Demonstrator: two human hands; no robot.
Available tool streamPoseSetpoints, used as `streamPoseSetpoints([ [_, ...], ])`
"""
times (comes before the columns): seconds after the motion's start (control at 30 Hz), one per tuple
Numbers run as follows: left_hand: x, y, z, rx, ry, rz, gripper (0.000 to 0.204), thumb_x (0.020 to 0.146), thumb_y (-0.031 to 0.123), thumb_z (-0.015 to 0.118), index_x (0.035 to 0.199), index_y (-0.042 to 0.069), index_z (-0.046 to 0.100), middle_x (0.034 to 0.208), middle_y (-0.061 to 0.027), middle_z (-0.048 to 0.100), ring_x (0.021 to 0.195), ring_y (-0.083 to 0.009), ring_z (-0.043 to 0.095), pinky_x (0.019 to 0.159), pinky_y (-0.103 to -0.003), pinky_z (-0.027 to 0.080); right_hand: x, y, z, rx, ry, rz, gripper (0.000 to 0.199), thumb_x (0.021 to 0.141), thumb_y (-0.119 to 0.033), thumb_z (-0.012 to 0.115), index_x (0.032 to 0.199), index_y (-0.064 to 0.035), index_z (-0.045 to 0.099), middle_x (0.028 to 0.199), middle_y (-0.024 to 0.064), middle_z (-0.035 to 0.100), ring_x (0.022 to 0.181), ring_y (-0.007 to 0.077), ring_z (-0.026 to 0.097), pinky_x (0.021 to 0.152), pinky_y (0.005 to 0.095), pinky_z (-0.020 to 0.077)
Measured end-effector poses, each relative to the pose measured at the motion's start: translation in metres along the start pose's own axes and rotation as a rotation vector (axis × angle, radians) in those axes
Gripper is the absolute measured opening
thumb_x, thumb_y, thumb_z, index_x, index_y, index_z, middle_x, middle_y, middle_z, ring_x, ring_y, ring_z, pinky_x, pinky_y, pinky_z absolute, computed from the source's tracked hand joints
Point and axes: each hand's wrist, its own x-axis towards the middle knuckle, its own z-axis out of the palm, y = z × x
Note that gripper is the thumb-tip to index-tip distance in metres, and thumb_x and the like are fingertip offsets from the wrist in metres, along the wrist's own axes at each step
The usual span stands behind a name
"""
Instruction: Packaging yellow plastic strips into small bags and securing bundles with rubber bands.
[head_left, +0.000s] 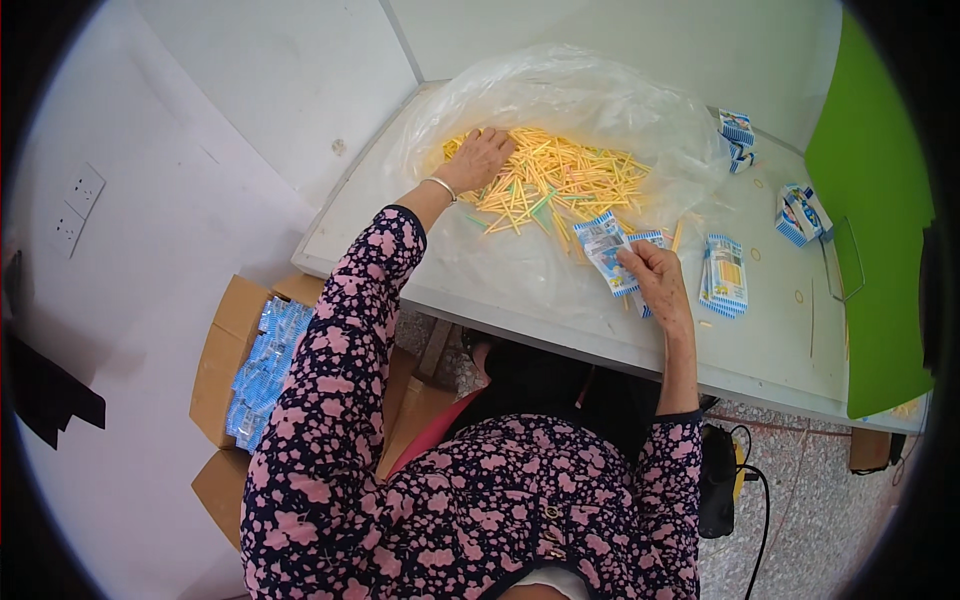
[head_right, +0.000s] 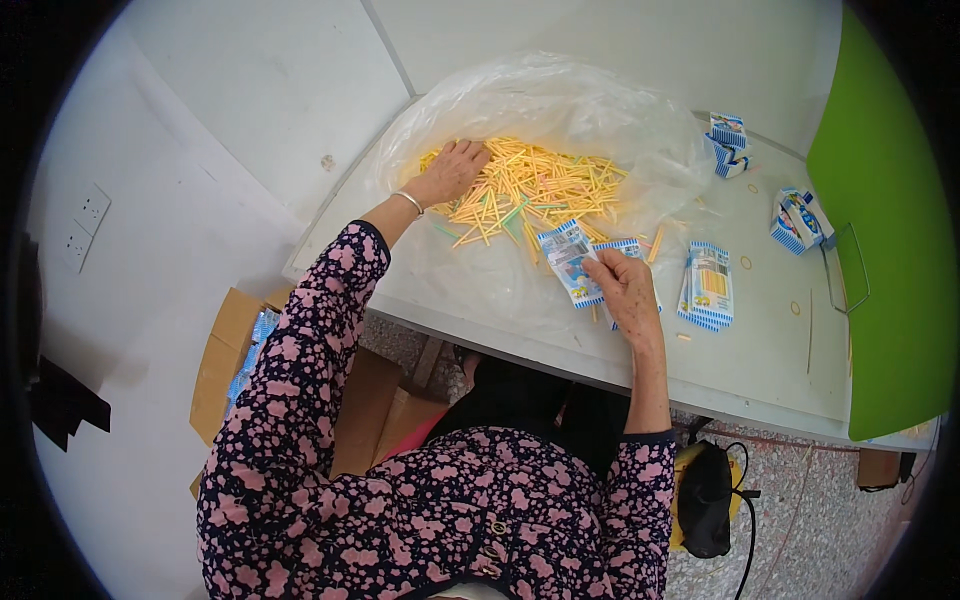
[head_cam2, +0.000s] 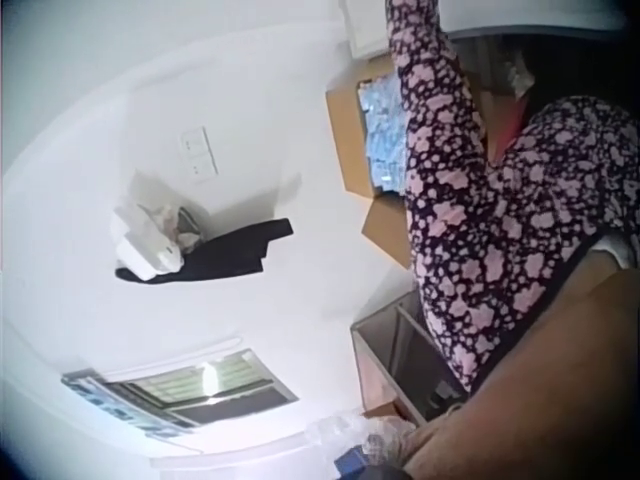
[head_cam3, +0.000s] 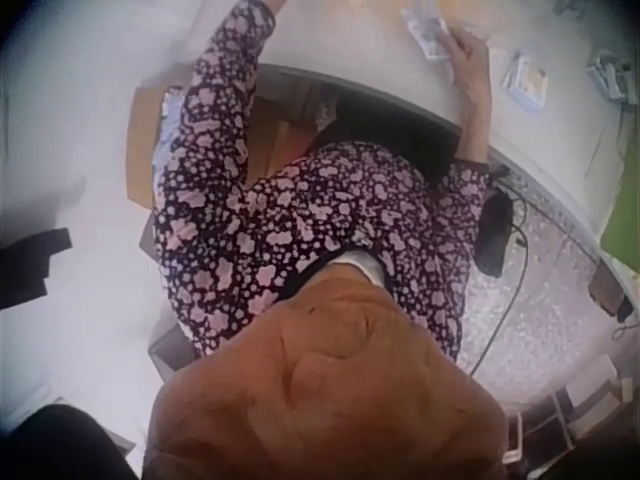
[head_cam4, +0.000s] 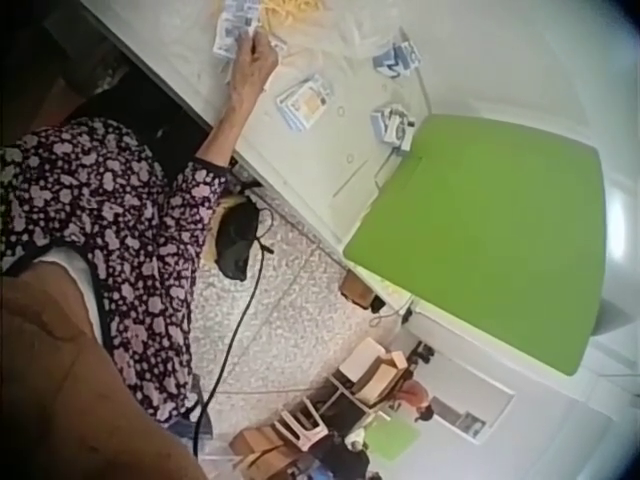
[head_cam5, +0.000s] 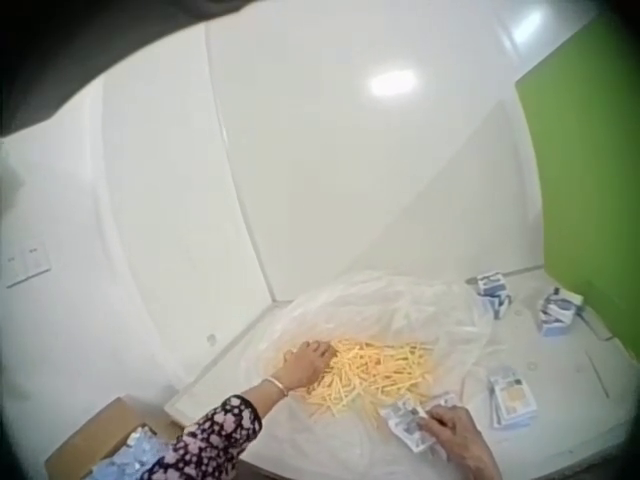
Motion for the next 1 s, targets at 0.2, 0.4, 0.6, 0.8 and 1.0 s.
streamPoseSetpoints([
  [0.2,-0.001,0.001,0.004,-0.062,-0.046,-0.039,0.027,0.076,0.006,0.052,0.102,0.001,0.050,0.104,-0.0132,0.050,0.101,-0.0274,0.046,0.088,-0.037,0.036,0.000,0.000,-0.002,0.023,-0.002,0.019,0.020,0.085,-0.017,0.058,0.082,0.0022,0.063,0.063,-0.0044,0.052,0.056,0.0017,0.041,0.049,0.0190,0.0305],
  [0.4,-0.004,0.004,-0.014,-0.254,0.121,-0.116,0.022,0.078,0.008,0.053,0.097,-0.001,0.048,0.097,-0.0169,0.053,0.097,-0.0313,0.049,0.084,-0.040,0.039,0.004,0.004,0.000,0.031,0.020,-0.004,0.020,0.085,-0.018,0.058,0.080,0.0010,0.063,0.061,-0.0054,0.051,0.054,0.0012,0.039,0.047,0.0190,0.0284],
  [0.6,0.020,0.035,-0.070,-0.936,-0.142,-0.538,0.020,0.090,0.016,0.046,0.096,-0.002,0.044,0.083,-0.0146,0.052,0.089,-0.0277,0.054,0.075,-0.038,0.043,0.003,0.000,-0.003,0.093,0.078,0.050,0.021,0.086,-0.020,0.057,0.074,-0.0027,0.060,0.060,-0.0061,0.049,0.053,-0.0003,0.037,0.046,0.0187,0.0270],
  [0.8,0.033,0.048,-0.065,-2.355,-0.006,-0.933,0.023,0.093,0.014,0.038,0.106,-0.004,0.041,0.100,-0.0166,0.051,0.091,-0.0302,0.054,0.082,-0.045,0.046,0.017,-0.017,0.020,0.484,0.214,0.007,0.020,0.088,-0.021,0.055,0.081,-0.0026,0.061,0.068,-0.0033,0.056,0.057,0.0015,0.044,0.052,0.0170,0.0329],
  [1.0,0.050,0.087,-0.068,-2.653,0.005,-0.968,0.022,0.092,0.010,0.036,0.107,-0.006,0.039,0.106,-0.0216,0.050,0.092,-0.0330,0.054,0.081,-0.047,0.047,0.058,-0.014,0.059,1.076,0.417,0.182,0.021,0.091,-0.016,0.048,0.104,-0.0009,0.053,0.099,0.0099,0.059,0.089,0.0151,0.054,0.083,0.0280,0.0419],
])
